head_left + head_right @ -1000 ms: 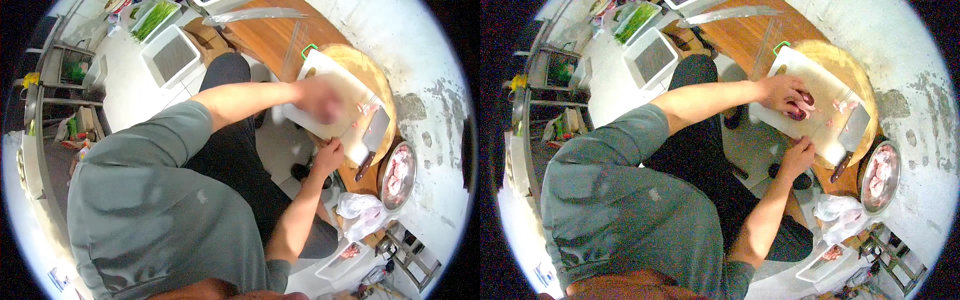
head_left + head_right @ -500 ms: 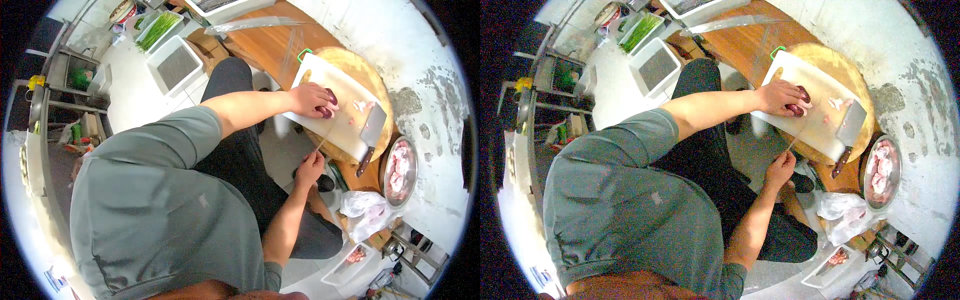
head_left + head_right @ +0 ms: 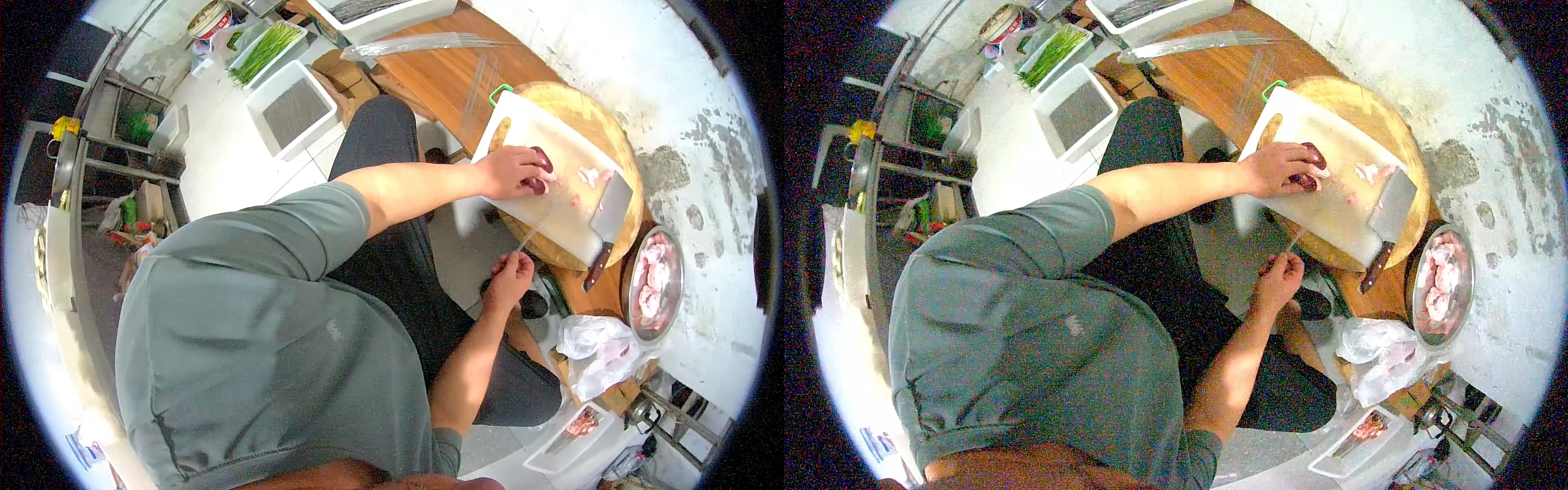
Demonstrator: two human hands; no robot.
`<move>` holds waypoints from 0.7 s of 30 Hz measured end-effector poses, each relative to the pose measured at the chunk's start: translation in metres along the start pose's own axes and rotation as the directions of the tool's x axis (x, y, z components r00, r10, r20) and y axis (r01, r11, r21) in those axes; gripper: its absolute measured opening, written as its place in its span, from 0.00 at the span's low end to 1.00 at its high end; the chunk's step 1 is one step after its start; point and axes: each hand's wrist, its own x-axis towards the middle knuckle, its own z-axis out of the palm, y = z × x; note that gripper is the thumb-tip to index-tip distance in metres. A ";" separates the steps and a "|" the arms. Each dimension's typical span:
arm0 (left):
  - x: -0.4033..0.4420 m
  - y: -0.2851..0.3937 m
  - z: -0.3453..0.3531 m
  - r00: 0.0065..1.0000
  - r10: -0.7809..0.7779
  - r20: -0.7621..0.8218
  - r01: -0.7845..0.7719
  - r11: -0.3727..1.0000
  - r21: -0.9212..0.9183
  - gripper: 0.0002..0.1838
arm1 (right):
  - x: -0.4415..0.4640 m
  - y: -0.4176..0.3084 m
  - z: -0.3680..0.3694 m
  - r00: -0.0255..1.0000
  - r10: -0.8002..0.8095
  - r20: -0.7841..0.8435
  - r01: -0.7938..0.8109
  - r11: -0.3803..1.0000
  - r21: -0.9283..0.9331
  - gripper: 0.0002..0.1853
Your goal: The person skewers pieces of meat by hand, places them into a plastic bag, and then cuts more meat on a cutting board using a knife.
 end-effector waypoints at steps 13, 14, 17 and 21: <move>0.003 0.009 0.009 0.998 -0.051 -0.027 0.053 0.994 0.093 0.21 | 0.001 0.004 -0.009 0.998 0.016 -0.068 -0.024 0.994 -0.107 0.05; 0.004 0.011 0.015 0.996 -0.078 -0.038 0.082 0.991 0.109 0.21 | 0.002 0.007 -0.013 0.997 -0.002 -0.074 -0.008 0.990 -0.141 0.05; 0.000 0.007 0.027 0.992 -0.116 -0.058 0.123 0.984 0.132 0.22 | 0.007 0.015 -0.019 0.996 -0.033 -0.084 0.014 0.978 -0.209 0.04; 0.003 0.011 0.012 0.995 -0.090 -0.049 0.090 0.996 -0.006 0.23 | 0.006 0.015 -0.027 0.997 -0.024 -0.071 0.009 0.979 -0.203 0.04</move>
